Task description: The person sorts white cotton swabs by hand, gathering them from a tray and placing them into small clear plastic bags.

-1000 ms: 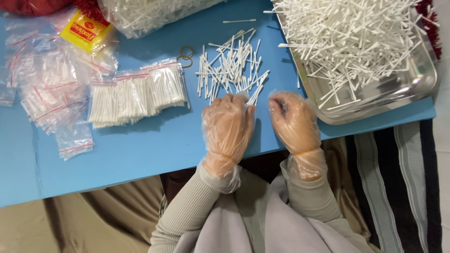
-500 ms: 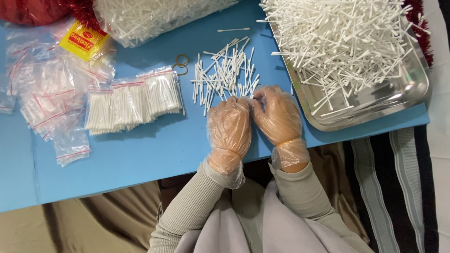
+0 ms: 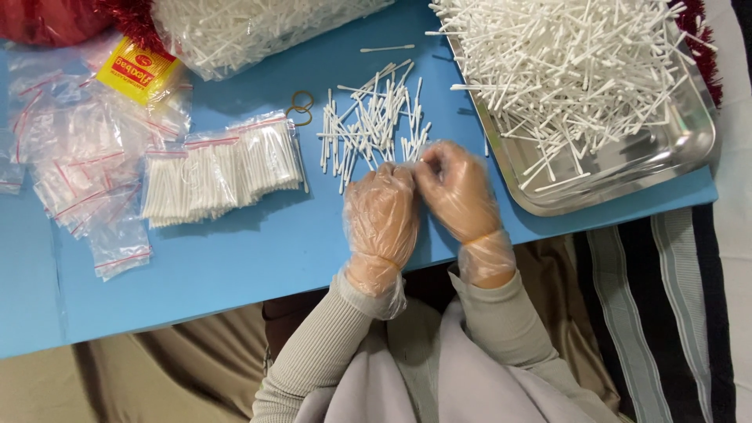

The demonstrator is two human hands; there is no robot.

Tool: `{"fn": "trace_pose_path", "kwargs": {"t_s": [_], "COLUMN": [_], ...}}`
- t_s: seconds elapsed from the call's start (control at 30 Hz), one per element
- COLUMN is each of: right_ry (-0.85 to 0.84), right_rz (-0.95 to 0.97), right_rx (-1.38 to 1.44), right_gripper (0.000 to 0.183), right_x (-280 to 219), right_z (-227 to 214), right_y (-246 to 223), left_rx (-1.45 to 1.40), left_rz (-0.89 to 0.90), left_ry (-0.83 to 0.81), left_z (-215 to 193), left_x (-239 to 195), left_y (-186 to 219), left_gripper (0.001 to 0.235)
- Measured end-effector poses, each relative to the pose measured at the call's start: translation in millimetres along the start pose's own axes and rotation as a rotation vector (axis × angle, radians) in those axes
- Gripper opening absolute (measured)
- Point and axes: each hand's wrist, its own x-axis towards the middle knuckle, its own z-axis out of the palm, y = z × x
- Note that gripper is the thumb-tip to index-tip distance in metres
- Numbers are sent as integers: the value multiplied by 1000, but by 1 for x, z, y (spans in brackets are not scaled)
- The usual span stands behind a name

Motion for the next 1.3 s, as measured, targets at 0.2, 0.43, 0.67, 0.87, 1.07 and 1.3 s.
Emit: {"fn": "trace_pose_path", "kwargs": {"t_s": [0.2,0.43,0.67,0.87,1.07,1.3], "right_ry": [69,72,-27,-110,-99,-185], "right_rz": [-28,-100,-74,-113,-88,33], "right_rx": [681,739,739,637,556,444], "right_gripper": [13,11,9,1,4,11], "right_x": [-20,-31,-41,-43,-49,-54], "right_z": [-12,-21,-13,-15,-5,5], "right_y": [-20,-46,-52,-54,-45,-47], "left_rx": [-284,-683,-995,-1082,-881,-731], "left_rz": [-53,-156,-308,-343,-356,-362], "left_ry": [32,50,72,9,-56,-64], "left_z": [-48,-83,-96,-100,-97,-92], "left_x": [8,11,7,4,-9,-27], "left_y": [3,-3,-12,-17,-24,-26], "left_gripper": [10,16,15,16,17,17]}}
